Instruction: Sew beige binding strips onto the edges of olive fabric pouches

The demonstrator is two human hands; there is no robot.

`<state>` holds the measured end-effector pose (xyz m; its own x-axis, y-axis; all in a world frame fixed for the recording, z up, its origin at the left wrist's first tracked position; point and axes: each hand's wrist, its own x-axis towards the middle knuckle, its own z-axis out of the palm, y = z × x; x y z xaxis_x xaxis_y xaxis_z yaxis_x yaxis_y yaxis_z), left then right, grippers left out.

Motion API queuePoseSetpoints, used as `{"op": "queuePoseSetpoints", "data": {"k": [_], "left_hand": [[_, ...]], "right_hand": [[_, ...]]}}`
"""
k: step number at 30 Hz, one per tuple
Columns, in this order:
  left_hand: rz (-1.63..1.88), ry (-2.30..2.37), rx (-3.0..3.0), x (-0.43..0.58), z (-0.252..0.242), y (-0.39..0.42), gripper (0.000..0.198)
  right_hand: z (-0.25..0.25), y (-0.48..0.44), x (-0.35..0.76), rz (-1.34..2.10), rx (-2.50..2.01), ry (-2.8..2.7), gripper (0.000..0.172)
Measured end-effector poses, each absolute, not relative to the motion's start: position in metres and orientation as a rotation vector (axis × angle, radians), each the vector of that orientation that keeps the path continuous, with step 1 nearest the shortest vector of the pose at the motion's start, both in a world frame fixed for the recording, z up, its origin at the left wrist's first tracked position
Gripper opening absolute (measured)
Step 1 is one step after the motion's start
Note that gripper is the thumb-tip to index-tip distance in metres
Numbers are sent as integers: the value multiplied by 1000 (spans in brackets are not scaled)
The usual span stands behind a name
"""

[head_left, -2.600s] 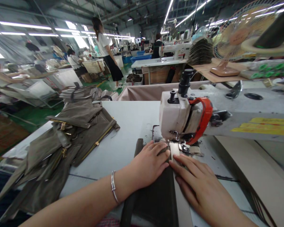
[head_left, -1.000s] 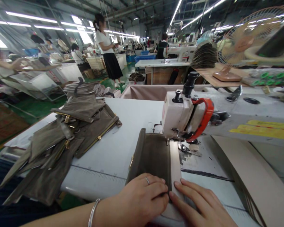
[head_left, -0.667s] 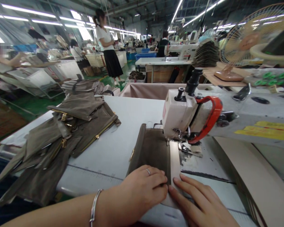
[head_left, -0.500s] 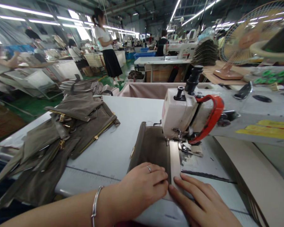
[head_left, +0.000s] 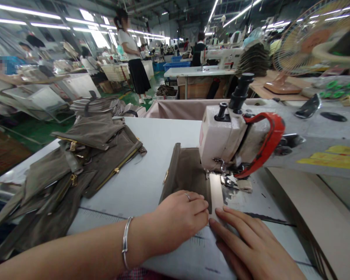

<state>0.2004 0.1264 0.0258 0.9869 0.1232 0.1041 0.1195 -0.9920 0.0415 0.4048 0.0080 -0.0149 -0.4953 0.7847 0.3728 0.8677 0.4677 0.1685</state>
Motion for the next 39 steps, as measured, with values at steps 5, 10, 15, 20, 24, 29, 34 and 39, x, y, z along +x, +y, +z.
{"op": "queuePoseSetpoints", "data": {"k": [5,10,15,20,24,29,34,39], "left_hand": [[143,238,3140,207,27,129,14],[149,236,3176,213,28,136,12],[136,254,3212,217,21,143,14],[155,255,3226,221,12,151,16],[184,284,3194,224,16,155,16],[225,403,3080,227,21,158,17],[245,435,3054,230,17,161,18],[300,495,3058,232,5,166,20]], "right_hand": [[-14,11,406,-438,-1431,-2443,43],[-11,19,407,-395,-1473,-2426,43],[-15,27,409,-351,-1523,-2409,47],[-15,34,410,-284,-1584,-2376,47],[-13,39,413,-254,-1616,-2379,48],[-12,47,414,-204,-1674,-2386,51],[-15,54,413,-207,-1713,-2366,55],[-18,57,413,-202,-1745,-2328,59]]}}
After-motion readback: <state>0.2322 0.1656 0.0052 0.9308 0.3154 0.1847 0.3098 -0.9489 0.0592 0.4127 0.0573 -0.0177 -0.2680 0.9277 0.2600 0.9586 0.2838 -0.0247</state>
